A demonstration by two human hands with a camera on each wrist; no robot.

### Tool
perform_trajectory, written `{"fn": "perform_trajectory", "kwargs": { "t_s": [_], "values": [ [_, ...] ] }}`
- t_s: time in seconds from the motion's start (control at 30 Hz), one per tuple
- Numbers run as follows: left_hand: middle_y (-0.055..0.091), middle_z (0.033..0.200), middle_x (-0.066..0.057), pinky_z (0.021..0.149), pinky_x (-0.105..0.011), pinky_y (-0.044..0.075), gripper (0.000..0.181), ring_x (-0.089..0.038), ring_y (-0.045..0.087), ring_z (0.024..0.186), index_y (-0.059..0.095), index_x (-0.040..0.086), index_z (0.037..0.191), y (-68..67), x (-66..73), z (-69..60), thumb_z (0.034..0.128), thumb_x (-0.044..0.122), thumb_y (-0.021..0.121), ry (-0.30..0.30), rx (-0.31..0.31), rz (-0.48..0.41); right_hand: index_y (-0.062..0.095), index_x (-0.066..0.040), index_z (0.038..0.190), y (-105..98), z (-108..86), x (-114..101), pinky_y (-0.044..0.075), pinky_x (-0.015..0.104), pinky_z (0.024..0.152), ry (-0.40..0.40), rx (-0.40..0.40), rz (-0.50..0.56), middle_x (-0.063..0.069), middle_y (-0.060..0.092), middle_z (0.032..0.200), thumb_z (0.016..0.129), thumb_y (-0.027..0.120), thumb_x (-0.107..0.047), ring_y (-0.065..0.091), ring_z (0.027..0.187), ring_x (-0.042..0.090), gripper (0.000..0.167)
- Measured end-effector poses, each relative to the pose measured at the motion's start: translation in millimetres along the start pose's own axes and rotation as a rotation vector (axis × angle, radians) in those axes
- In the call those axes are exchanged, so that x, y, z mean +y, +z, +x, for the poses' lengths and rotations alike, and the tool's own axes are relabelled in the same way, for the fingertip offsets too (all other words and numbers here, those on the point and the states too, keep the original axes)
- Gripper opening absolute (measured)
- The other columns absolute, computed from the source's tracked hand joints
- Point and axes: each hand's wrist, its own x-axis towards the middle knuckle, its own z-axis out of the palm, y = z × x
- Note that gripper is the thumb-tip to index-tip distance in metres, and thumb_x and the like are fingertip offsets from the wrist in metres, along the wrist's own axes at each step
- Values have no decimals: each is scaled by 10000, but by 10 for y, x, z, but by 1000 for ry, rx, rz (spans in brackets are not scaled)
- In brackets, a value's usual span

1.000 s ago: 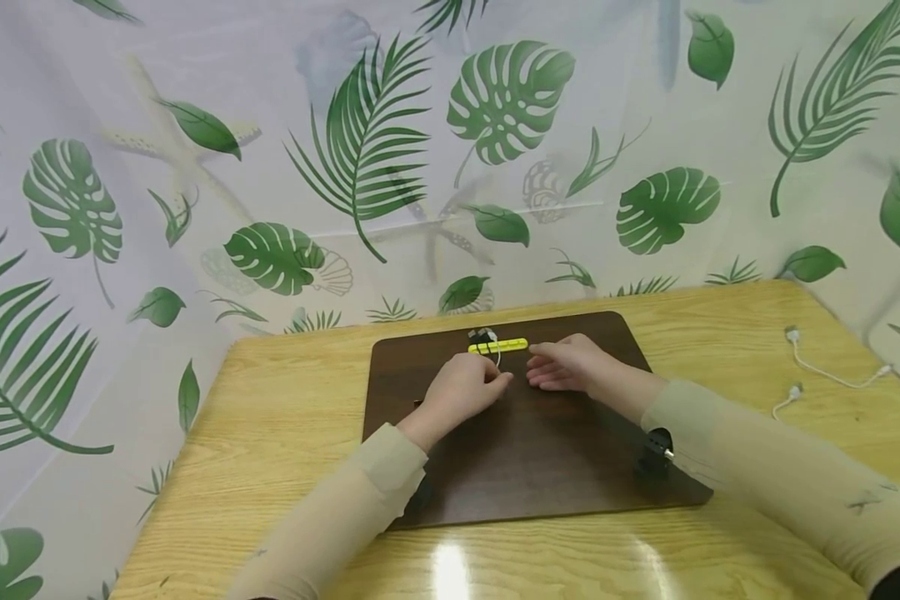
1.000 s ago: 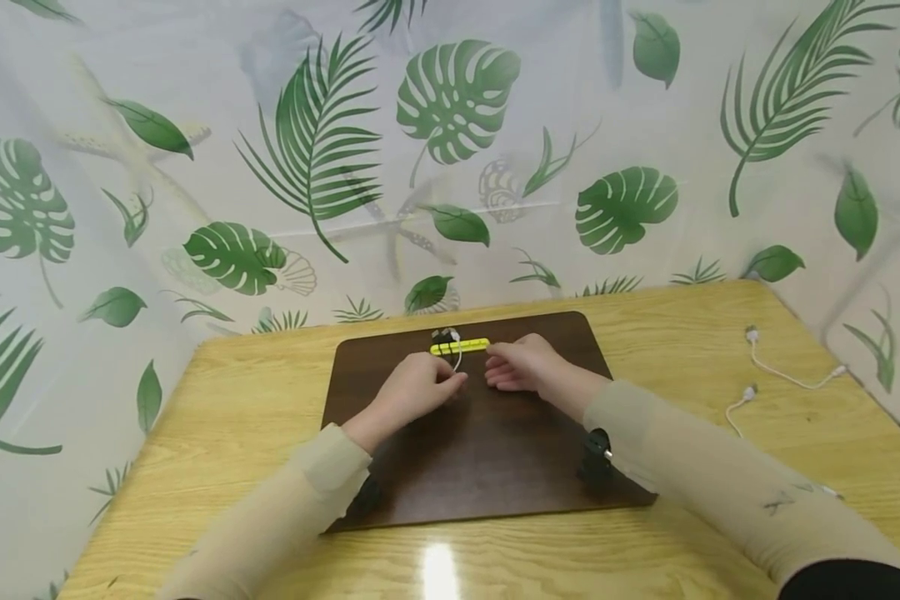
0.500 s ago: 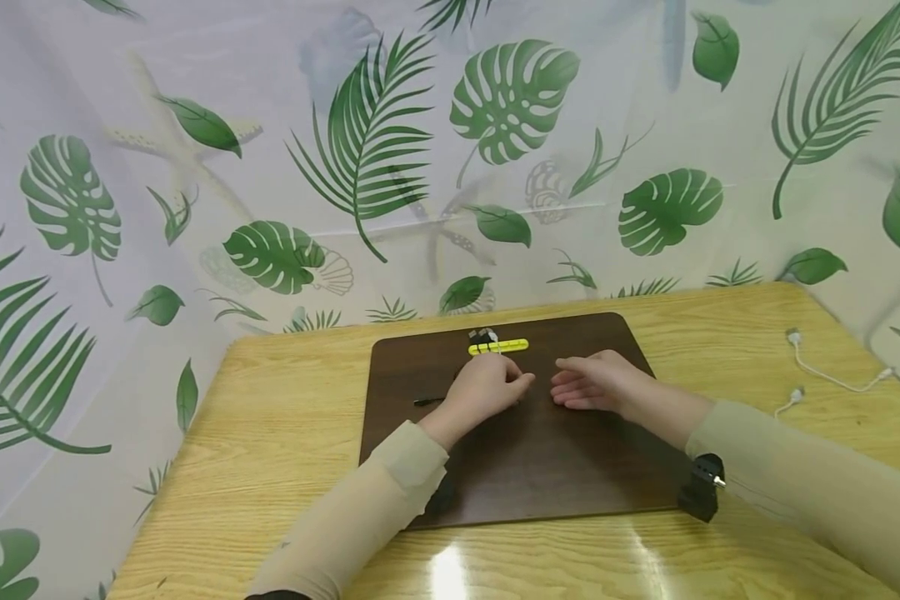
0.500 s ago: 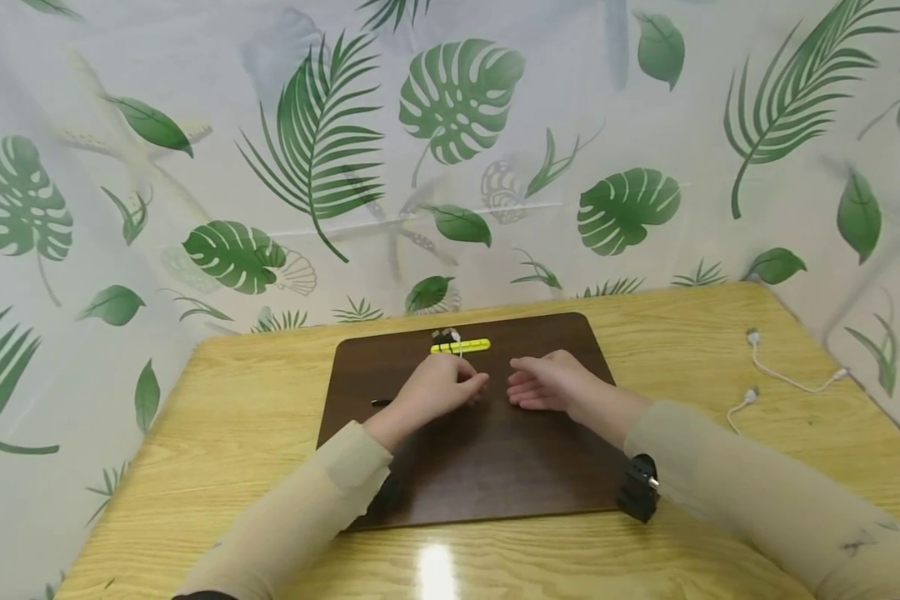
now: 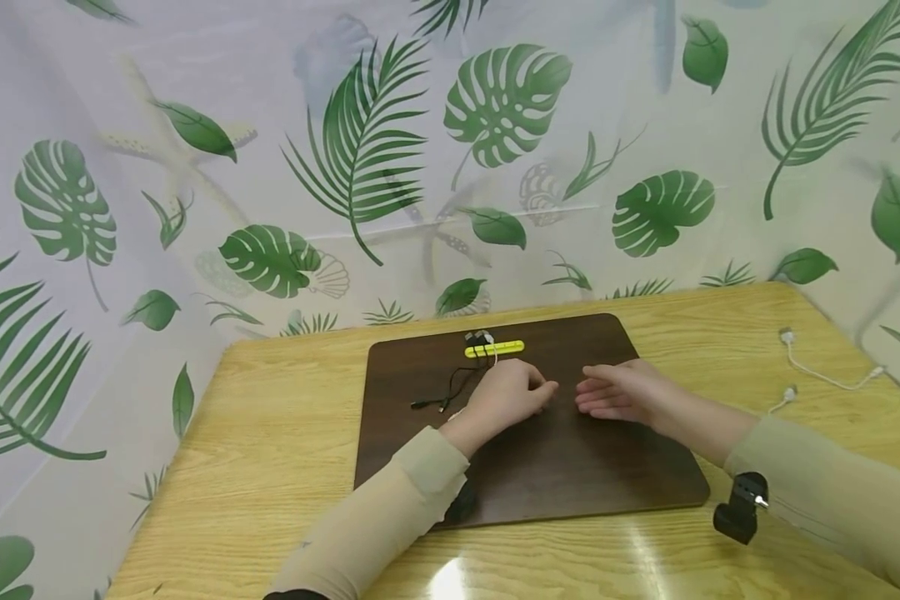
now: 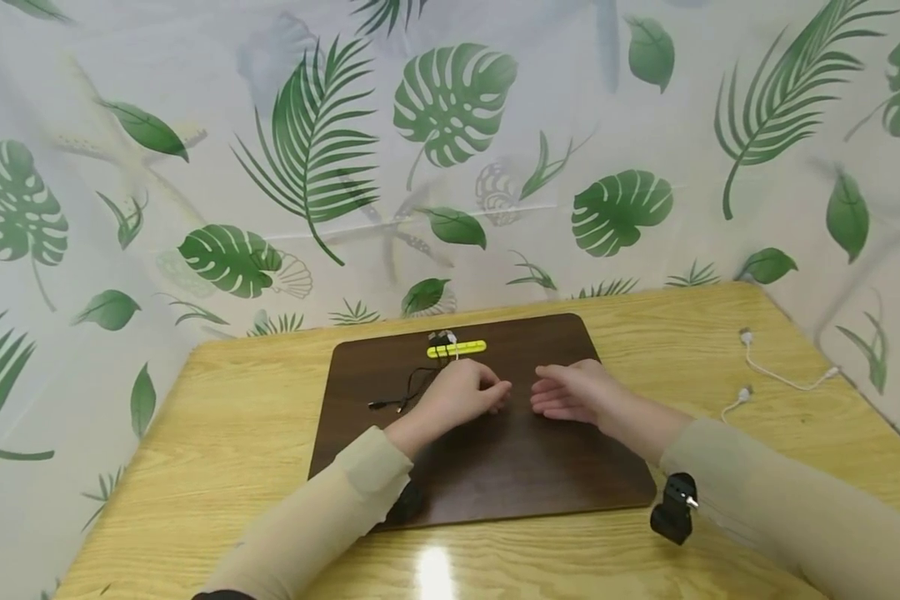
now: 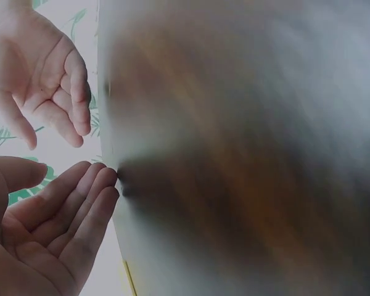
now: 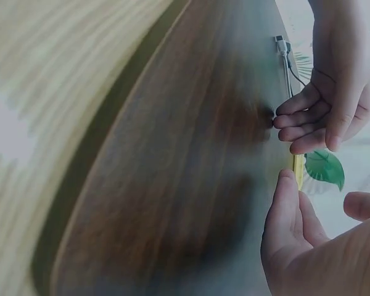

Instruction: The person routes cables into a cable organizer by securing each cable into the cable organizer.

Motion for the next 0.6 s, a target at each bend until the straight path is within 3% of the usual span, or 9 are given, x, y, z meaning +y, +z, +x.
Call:
{"fn": "perform_trajectory", "kwargs": {
  "t_s": [0.6],
  "values": [
    [737, 696, 51, 576, -162, 437, 297, -30, 580, 588, 838, 120, 965, 193, 263, 106, 1075, 315, 642, 46, -47, 20, 442, 239, 1438, -369, -241, 241, 639, 250, 831, 21, -1, 73, -19, 792, 952, 1140, 446, -278, 774, 869, 75, 596]
  ]
}}
